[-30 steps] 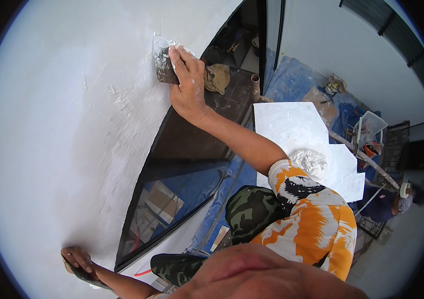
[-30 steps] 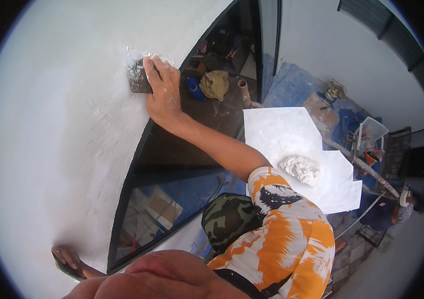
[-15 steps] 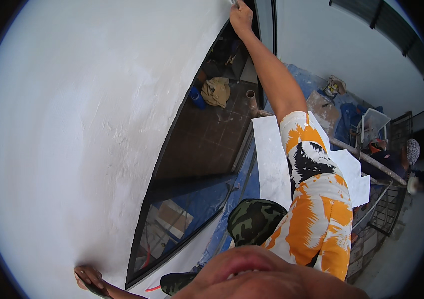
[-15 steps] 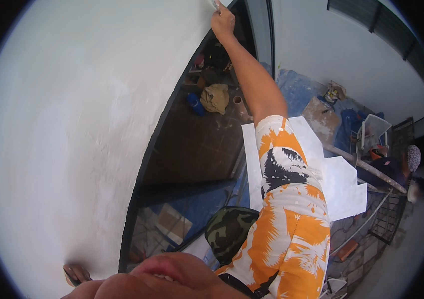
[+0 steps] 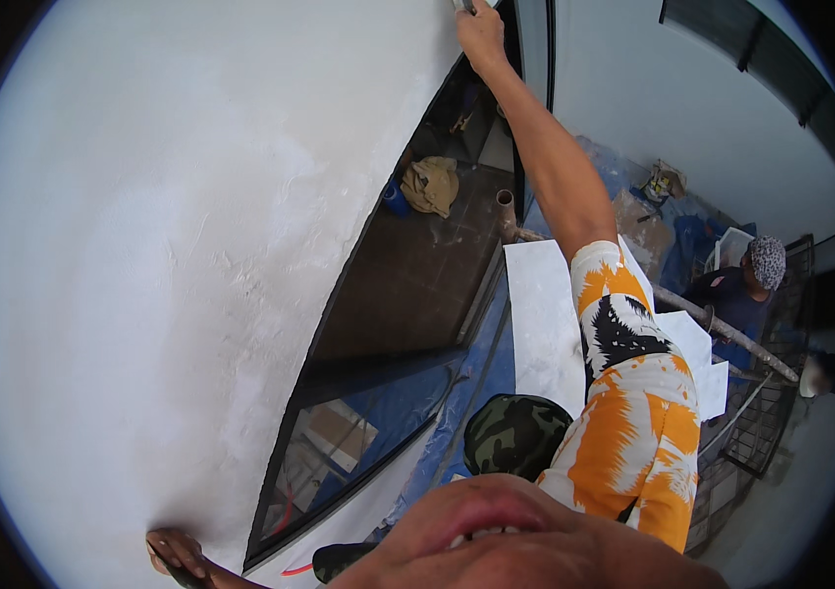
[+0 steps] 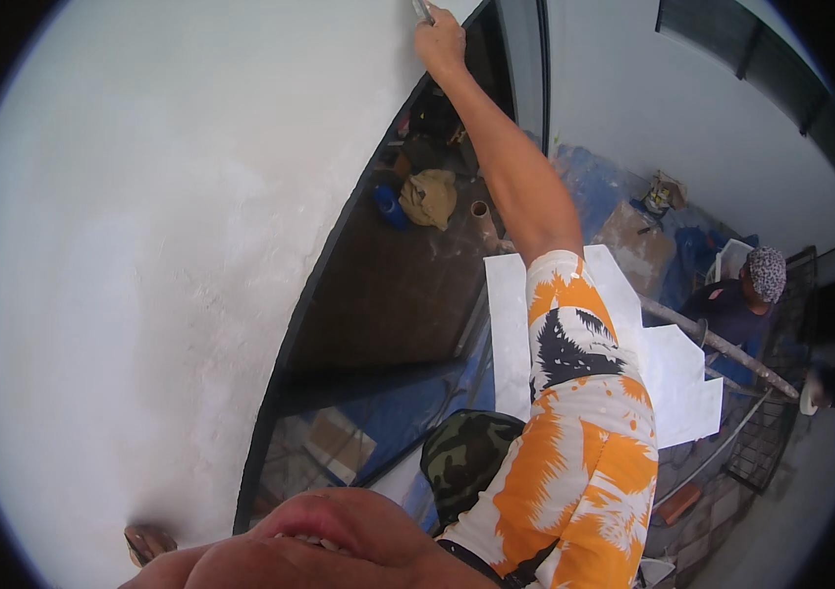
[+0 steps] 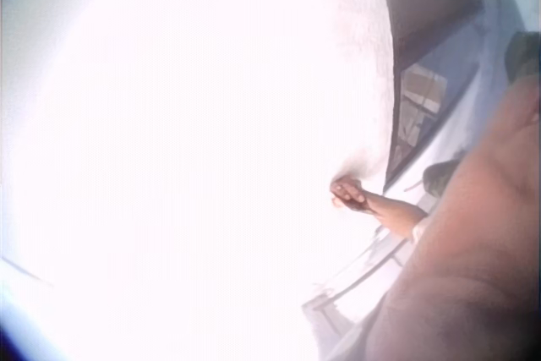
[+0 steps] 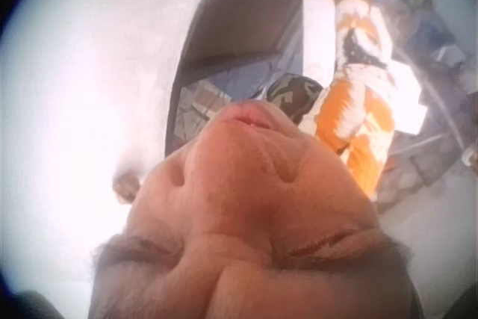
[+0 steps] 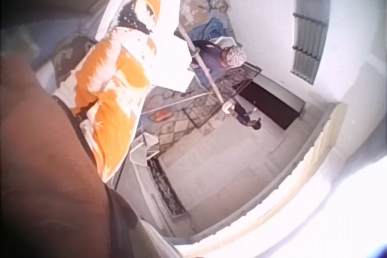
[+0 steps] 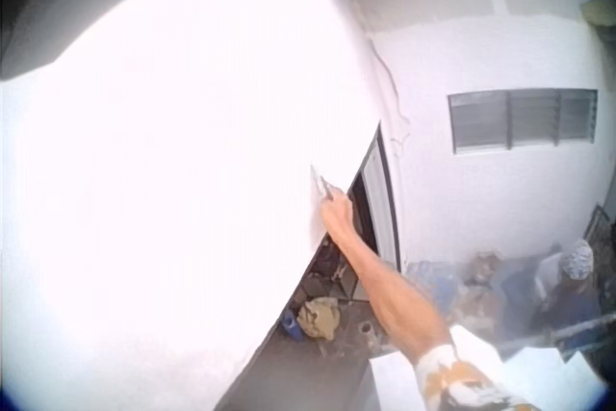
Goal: The person applies white plaster to a wall using a trowel and a hawk. They repeatedly scoop plaster from the hawk and spread it onto the wall surface, smoothing it out.
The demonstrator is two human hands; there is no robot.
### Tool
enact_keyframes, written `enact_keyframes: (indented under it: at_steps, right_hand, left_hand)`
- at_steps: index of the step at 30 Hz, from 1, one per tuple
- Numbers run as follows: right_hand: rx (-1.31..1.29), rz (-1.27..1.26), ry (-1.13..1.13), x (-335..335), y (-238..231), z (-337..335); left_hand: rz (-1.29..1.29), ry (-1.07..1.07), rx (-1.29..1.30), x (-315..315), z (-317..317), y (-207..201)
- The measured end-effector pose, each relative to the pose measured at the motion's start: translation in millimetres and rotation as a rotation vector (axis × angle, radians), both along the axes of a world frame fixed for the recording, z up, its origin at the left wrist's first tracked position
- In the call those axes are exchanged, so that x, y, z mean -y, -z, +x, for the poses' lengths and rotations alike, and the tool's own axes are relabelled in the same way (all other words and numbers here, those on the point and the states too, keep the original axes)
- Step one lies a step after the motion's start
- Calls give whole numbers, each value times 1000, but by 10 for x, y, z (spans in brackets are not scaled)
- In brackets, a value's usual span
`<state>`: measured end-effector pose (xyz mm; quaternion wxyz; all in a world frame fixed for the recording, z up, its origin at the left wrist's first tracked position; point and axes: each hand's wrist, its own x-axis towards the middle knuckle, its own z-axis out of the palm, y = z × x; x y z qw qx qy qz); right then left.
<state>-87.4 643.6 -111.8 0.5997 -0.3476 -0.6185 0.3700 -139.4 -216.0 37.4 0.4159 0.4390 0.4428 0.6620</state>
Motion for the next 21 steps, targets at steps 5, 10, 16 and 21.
enact_keyframes:
  at_steps: [5, 10, 16, 21]
  right_hand:
    - [-117, 469, -81, 1952, 87, 155]
    - [-8, 506, -187, 3212, 347, 512]
    - [-187, 359, 3, 1759, 420, 552]
    - [22, 734, 75, 904, 663, 116]
  left_hand:
    - [-20, 40, -16, 131, -13, 1]
    - [-26, 71, -43, 216, 17, -1]
    - [0, 34, -6, 131, 20, 11]
    - [0, 9, 1, 66, 30, 32]
